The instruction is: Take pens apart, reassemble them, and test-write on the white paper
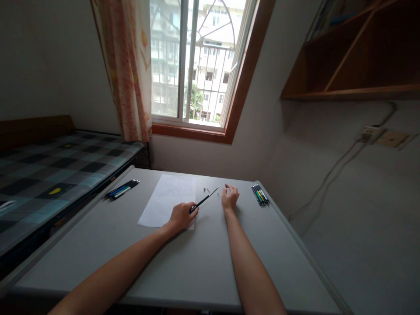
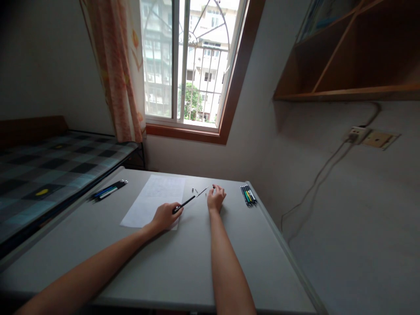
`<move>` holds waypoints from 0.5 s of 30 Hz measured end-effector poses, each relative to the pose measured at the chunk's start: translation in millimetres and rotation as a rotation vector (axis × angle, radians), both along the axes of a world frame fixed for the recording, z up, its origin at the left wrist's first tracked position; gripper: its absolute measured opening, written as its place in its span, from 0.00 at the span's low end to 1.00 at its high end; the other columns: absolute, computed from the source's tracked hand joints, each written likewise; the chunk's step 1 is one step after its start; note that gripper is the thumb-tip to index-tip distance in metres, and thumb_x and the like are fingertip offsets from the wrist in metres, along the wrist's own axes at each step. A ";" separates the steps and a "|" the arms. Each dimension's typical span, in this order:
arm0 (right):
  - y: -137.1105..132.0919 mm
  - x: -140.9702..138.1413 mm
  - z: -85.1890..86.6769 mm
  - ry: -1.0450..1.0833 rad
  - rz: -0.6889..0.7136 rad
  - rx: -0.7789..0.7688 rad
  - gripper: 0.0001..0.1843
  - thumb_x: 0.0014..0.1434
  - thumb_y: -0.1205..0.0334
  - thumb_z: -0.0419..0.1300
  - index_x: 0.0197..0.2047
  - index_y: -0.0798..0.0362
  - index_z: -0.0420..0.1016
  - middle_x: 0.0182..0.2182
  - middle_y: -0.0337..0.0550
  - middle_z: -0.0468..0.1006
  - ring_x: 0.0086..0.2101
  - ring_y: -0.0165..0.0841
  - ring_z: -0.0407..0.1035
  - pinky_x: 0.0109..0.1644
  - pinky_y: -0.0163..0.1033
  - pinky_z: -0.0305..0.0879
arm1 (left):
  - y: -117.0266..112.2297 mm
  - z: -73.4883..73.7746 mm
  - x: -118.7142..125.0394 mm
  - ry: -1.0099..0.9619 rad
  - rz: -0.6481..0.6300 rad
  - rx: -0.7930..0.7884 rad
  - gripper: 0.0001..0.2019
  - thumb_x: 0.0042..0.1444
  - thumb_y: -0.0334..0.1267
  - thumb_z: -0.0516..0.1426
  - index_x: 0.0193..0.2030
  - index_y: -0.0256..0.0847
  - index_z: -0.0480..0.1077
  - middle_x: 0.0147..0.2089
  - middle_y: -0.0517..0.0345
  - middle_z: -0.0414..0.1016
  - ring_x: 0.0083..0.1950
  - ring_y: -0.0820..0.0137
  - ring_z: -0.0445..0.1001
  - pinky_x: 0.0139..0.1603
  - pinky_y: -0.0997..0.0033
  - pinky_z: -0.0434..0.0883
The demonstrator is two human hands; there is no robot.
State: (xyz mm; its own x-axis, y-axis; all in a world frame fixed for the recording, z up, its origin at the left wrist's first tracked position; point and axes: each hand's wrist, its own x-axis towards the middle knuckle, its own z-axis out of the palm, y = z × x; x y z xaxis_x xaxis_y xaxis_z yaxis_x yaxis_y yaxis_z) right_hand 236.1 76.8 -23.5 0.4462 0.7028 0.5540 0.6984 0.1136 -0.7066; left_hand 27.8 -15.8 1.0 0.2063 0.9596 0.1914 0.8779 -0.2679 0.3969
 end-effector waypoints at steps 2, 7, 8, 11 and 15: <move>1.3 0.7 1.5 0.148 0.032 0.100 0.16 0.51 0.62 0.48 0.37 0.58 0.74 0.38 0.51 0.71 0.37 0.35 0.65 0.40 0.39 0.62 | -0.3 0.7 0.4 0.004 0.016 -0.022 0.17 0.57 0.49 0.47 0.42 0.46 0.72 0.34 0.55 0.77 0.37 0.67 0.74 0.34 0.74 0.62; 3.1 -1.6 6.2 0.464 0.197 0.190 0.11 0.47 0.60 0.55 0.33 0.56 0.72 0.33 0.45 0.72 0.29 0.30 0.66 0.34 0.36 0.65 | -1.2 1.6 0.7 0.013 0.030 -0.033 0.17 0.57 0.49 0.47 0.42 0.46 0.72 0.36 0.55 0.77 0.38 0.68 0.73 0.35 0.74 0.62; 3.0 -2.6 7.6 0.527 0.238 0.196 0.12 0.45 0.60 0.57 0.34 0.55 0.72 0.32 0.44 0.72 0.29 0.29 0.66 0.34 0.36 0.65 | -1.2 1.3 0.6 0.013 0.028 -0.027 0.17 0.57 0.49 0.46 0.42 0.46 0.72 0.35 0.55 0.77 0.38 0.68 0.73 0.35 0.74 0.62; 0.3 -6.1 12.5 0.768 0.438 0.158 0.17 0.42 0.59 0.63 0.37 0.54 0.71 0.28 0.40 0.72 0.26 0.28 0.66 0.31 0.35 0.65 | -0.6 0.3 0.1 0.012 0.023 -0.011 0.17 0.57 0.49 0.46 0.42 0.46 0.72 0.35 0.55 0.77 0.37 0.67 0.74 0.34 0.74 0.62; -7.9 -9.2 16.7 1.024 0.774 -0.044 0.14 0.39 0.59 0.67 0.31 0.54 0.71 0.25 0.38 0.72 0.24 0.26 0.67 0.28 0.33 0.64 | 0.3 -0.1 -0.2 0.001 0.036 -0.021 0.17 0.57 0.49 0.47 0.42 0.46 0.72 0.35 0.55 0.77 0.38 0.68 0.73 0.35 0.74 0.62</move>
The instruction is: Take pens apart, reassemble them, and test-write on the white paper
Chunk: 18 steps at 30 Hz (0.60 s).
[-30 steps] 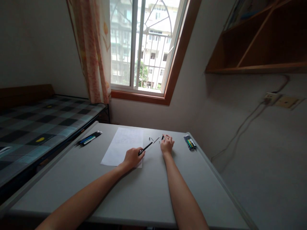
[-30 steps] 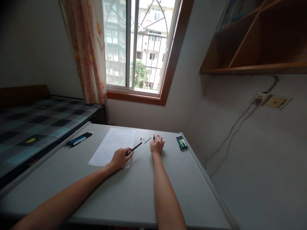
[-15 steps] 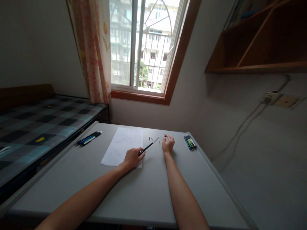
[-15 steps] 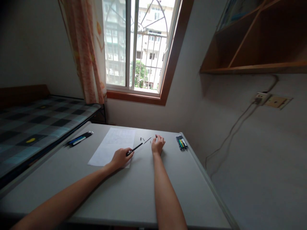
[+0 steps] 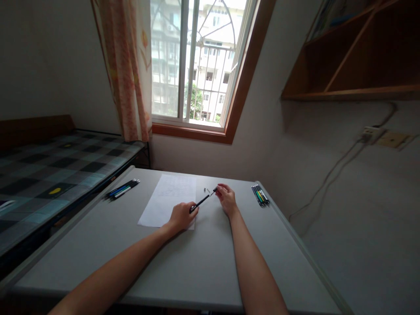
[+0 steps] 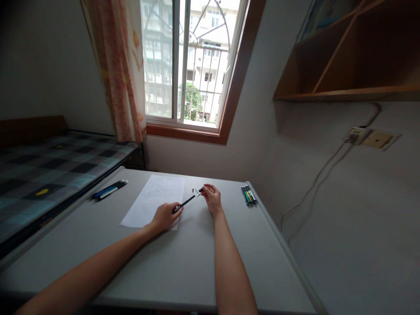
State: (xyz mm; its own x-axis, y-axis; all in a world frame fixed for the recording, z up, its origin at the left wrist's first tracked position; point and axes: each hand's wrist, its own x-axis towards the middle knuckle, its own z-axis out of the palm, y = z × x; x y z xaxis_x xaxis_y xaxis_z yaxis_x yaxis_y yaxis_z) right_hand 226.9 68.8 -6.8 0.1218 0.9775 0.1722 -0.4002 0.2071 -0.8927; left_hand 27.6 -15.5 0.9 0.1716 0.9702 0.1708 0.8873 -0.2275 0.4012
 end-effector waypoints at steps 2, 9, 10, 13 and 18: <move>-3.7 0.1 0.2 0.048 0.076 -0.028 0.14 0.38 0.61 0.68 0.29 0.53 0.70 0.23 0.35 0.71 0.24 0.25 0.66 0.27 0.31 0.63 | 0.3 0.0 -0.1 -0.006 0.008 -0.002 0.17 0.57 0.49 0.47 0.42 0.46 0.72 0.35 0.55 0.77 0.37 0.68 0.73 0.35 0.74 0.62; -10.0 5.1 -0.6 0.071 0.212 -0.069 0.13 0.40 0.62 0.68 0.27 0.53 0.68 0.20 0.32 0.66 0.20 0.22 0.61 0.22 0.29 0.57 | 0.2 -1.4 -0.5 -0.033 -0.019 0.038 0.16 0.57 0.49 0.47 0.41 0.46 0.73 0.34 0.56 0.77 0.36 0.68 0.73 0.34 0.74 0.61; -10.8 5.5 -0.3 0.066 0.230 -0.074 0.13 0.40 0.62 0.68 0.27 0.53 0.67 0.19 0.31 0.65 0.20 0.22 0.60 0.21 0.28 0.55 | 0.0 -1.4 -0.6 -0.035 -0.021 0.041 0.16 0.57 0.49 0.47 0.41 0.46 0.73 0.33 0.56 0.76 0.36 0.68 0.73 0.34 0.74 0.61; -12.5 5.7 -0.1 0.049 0.266 -0.087 0.13 0.39 0.62 0.68 0.25 0.53 0.66 0.19 0.31 0.64 0.19 0.21 0.58 0.20 0.28 0.52 | -0.3 -0.9 -0.8 -0.038 -0.020 0.047 0.16 0.57 0.49 0.47 0.40 0.46 0.73 0.33 0.56 0.76 0.35 0.68 0.73 0.33 0.75 0.61; -11.7 4.9 -2.9 0.031 0.286 -0.088 0.13 0.39 0.62 0.68 0.25 0.53 0.66 0.19 0.32 0.64 0.20 0.21 0.58 0.21 0.29 0.51 | 0.2 -1.4 -1.7 -0.031 -0.053 0.074 0.17 0.57 0.48 0.47 0.41 0.46 0.73 0.31 0.56 0.76 0.34 0.69 0.74 0.32 0.75 0.61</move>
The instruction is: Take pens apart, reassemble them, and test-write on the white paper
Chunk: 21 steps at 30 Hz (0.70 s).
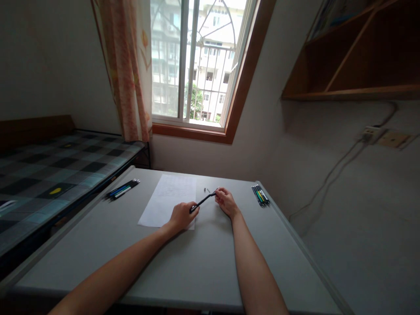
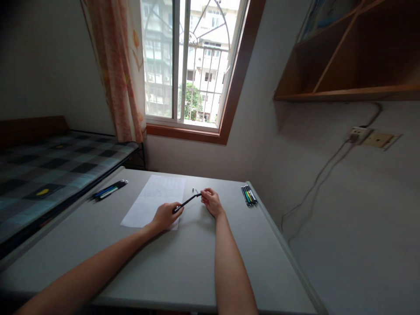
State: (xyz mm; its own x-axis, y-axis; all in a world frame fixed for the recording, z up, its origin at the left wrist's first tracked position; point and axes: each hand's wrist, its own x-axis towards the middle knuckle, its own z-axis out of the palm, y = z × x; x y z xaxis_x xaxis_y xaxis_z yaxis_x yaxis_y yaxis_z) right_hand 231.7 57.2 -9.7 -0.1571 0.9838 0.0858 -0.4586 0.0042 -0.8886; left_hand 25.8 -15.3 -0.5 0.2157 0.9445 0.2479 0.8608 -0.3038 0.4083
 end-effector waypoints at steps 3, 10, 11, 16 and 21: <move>0.5 0.1 -1.2 -0.015 0.022 -0.003 0.13 0.40 0.62 0.68 0.25 0.53 0.66 0.19 0.32 0.64 0.20 0.21 0.58 0.21 0.29 0.51 | 0.9 -1.5 -0.6 0.008 -0.022 0.012 0.16 0.57 0.48 0.48 0.40 0.46 0.73 0.31 0.56 0.77 0.34 0.69 0.74 0.32 0.75 0.61; -1.5 -0.6 -0.3 -0.061 0.055 0.002 0.13 0.40 0.61 0.68 0.25 0.53 0.67 0.18 0.31 0.63 0.19 0.21 0.57 0.21 0.29 0.52 | 0.3 0.9 -0.2 -0.026 -0.012 -0.016 0.14 0.56 0.47 0.49 0.42 0.47 0.73 0.34 0.57 0.77 0.36 0.69 0.74 0.34 0.75 0.62; -1.5 -0.8 -0.3 -0.065 0.056 0.002 0.13 0.40 0.61 0.68 0.25 0.53 0.67 0.18 0.31 0.63 0.19 0.21 0.57 0.21 0.29 0.52 | -0.2 1.8 -0.1 -0.037 -0.009 -0.019 0.14 0.56 0.47 0.49 0.42 0.47 0.73 0.34 0.57 0.77 0.37 0.69 0.74 0.35 0.75 0.62; -1.1 -2.2 -0.1 -0.070 0.056 0.010 0.14 0.39 0.60 0.69 0.25 0.53 0.68 0.17 0.30 0.62 0.18 0.21 0.56 0.21 0.28 0.51 | -1.8 4.6 -0.7 -0.102 0.012 -0.043 0.14 0.56 0.46 0.50 0.43 0.47 0.72 0.39 0.57 0.77 0.40 0.69 0.72 0.38 0.74 0.63; -4.1 -5.5 3.3 -0.161 0.067 0.003 0.15 0.37 0.59 0.69 0.26 0.54 0.70 0.19 0.33 0.67 0.20 0.22 0.59 0.23 0.29 0.53 | -1.5 3.7 -1.7 -0.160 -0.019 -0.017 0.12 0.56 0.44 0.50 0.42 0.45 0.72 0.39 0.59 0.76 0.38 0.71 0.72 0.39 0.75 0.63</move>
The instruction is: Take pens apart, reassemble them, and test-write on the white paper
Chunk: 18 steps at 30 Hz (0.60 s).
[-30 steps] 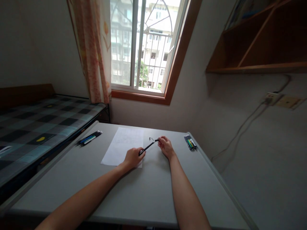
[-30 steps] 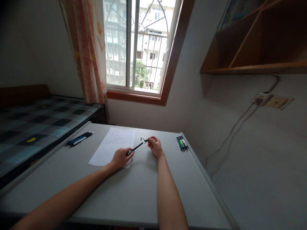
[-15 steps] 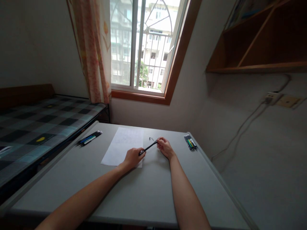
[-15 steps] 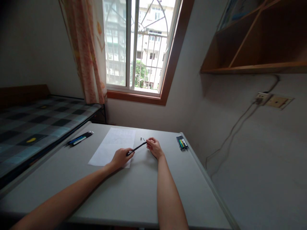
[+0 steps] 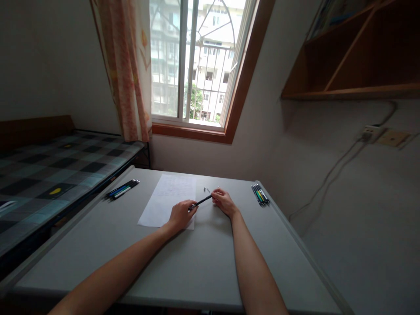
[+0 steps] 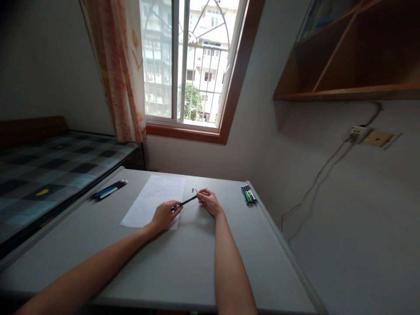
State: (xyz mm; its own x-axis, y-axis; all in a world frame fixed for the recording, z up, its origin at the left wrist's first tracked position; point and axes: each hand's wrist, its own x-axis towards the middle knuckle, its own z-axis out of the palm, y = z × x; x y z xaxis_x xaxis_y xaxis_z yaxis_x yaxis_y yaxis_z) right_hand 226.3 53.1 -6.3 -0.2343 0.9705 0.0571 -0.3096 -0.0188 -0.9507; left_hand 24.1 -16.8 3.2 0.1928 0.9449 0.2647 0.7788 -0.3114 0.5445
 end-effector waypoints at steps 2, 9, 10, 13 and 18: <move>-1.5 -1.3 1.7 -0.041 0.010 0.006 0.14 0.37 0.59 0.69 0.27 0.55 0.71 0.19 0.35 0.69 0.21 0.23 0.61 0.24 0.30 0.54 | 0.1 -0.5 0.2 -0.010 -0.006 0.005 0.12 0.56 0.43 0.51 0.41 0.45 0.72 0.39 0.59 0.75 0.38 0.72 0.71 0.39 0.75 0.63; -2.7 -1.8 1.7 -0.188 0.055 0.041 0.14 0.38 0.58 0.68 0.28 0.56 0.74 0.20 0.36 0.72 0.22 0.24 0.62 0.25 0.31 0.55 | 0.7 -2.6 -0.4 -0.006 -0.017 0.040 0.11 0.56 0.42 0.51 0.40 0.44 0.72 0.37 0.59 0.75 0.36 0.72 0.71 0.37 0.76 0.63; -2.4 -1.7 1.3 -0.217 0.060 0.047 0.14 0.37 0.57 0.68 0.28 0.56 0.75 0.21 0.36 0.72 0.22 0.24 0.62 0.26 0.31 0.55 | 0.9 -3.1 -0.7 -0.007 -0.022 0.048 0.11 0.56 0.42 0.50 0.40 0.44 0.72 0.36 0.59 0.75 0.36 0.73 0.71 0.37 0.76 0.63; -1.6 -1.9 0.9 -0.291 0.082 0.081 0.15 0.37 0.57 0.68 0.29 0.56 0.75 0.22 0.38 0.74 0.23 0.25 0.63 0.27 0.31 0.56 | 1.3 -3.7 -1.1 -0.002 -0.016 0.041 0.11 0.56 0.42 0.50 0.40 0.44 0.72 0.36 0.59 0.74 0.36 0.73 0.70 0.37 0.75 0.63; -1.1 -3.5 1.0 -0.306 0.086 0.093 0.15 0.39 0.56 0.67 0.29 0.57 0.75 0.22 0.39 0.73 0.23 0.25 0.63 0.27 0.30 0.57 | -0.3 -1.6 -0.2 0.000 0.001 0.011 0.12 0.56 0.42 0.51 0.39 0.44 0.73 0.37 0.59 0.74 0.35 0.72 0.70 0.37 0.75 0.62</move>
